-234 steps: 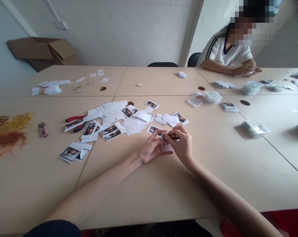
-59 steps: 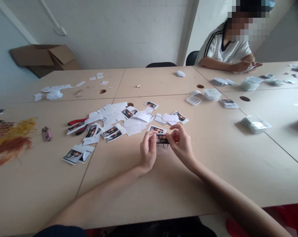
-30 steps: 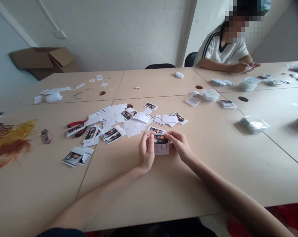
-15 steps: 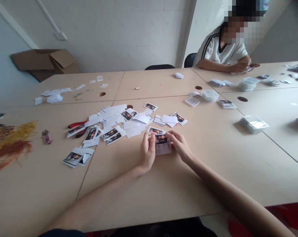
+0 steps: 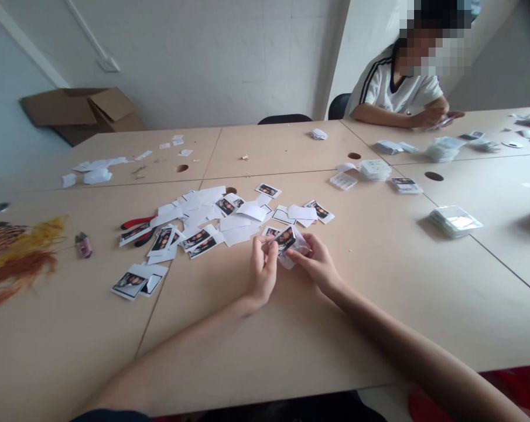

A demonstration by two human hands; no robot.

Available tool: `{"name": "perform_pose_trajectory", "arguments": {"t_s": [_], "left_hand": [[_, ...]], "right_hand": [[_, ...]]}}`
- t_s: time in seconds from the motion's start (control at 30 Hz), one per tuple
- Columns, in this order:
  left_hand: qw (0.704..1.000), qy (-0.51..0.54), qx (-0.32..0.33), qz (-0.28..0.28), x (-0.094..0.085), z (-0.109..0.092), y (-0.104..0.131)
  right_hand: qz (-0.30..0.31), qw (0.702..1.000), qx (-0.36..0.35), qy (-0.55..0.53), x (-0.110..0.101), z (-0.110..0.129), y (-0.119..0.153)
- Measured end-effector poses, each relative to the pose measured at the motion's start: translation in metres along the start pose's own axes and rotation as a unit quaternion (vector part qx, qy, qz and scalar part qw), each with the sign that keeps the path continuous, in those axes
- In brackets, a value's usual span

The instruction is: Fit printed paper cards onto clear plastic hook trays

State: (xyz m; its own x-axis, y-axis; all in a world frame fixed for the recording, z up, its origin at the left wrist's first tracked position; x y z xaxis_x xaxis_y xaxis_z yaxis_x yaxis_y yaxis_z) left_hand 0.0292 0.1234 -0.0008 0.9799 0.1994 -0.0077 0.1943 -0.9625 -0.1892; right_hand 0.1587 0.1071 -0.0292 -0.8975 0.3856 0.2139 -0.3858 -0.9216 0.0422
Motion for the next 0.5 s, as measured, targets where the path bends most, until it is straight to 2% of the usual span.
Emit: {"name": "perform_pose_trajectory", "arguments": {"t_s": [0.1, 0.2, 0.33, 0.5], "left_hand": [[0.999, 0.032, -0.027, 0.023, 0.007, 0.006, 0.001], [0.993, 0.083, -0.067, 0.059, 0.017, 0.009, 0.003], [0.986, 0.115, -0.107, 0.053, 0.018, 0.014, 0.002], [0.984, 0.120, -0.120, 0.052, 0.017, 0.018, 0.001]], "right_hand": [[-0.029, 0.997, 0.035, -0.067, -0.010, -0.007, -0.010], [-0.025, 0.994, 0.027, -0.099, -0.011, -0.004, -0.015], [0.001, 0.999, -0.021, -0.028, -0.003, 0.009, -0.010], [0.028, 0.994, -0.083, 0.071, 0.004, 0.020, 0.000]]}}
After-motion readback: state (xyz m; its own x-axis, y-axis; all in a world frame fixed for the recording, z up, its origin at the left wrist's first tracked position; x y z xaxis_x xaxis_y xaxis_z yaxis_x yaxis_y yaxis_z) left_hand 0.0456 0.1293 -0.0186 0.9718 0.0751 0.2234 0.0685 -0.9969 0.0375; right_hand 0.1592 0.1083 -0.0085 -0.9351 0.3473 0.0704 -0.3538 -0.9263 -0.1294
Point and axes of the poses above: each hand's wrist, its own y-axis away from the middle knuckle, its own x-axis out of the palm, z = x × y, the point moved 10 cm from there along -y, towards the middle knuckle, and after that the axes turned 15 degrees about -z, right-handed, at the moved point
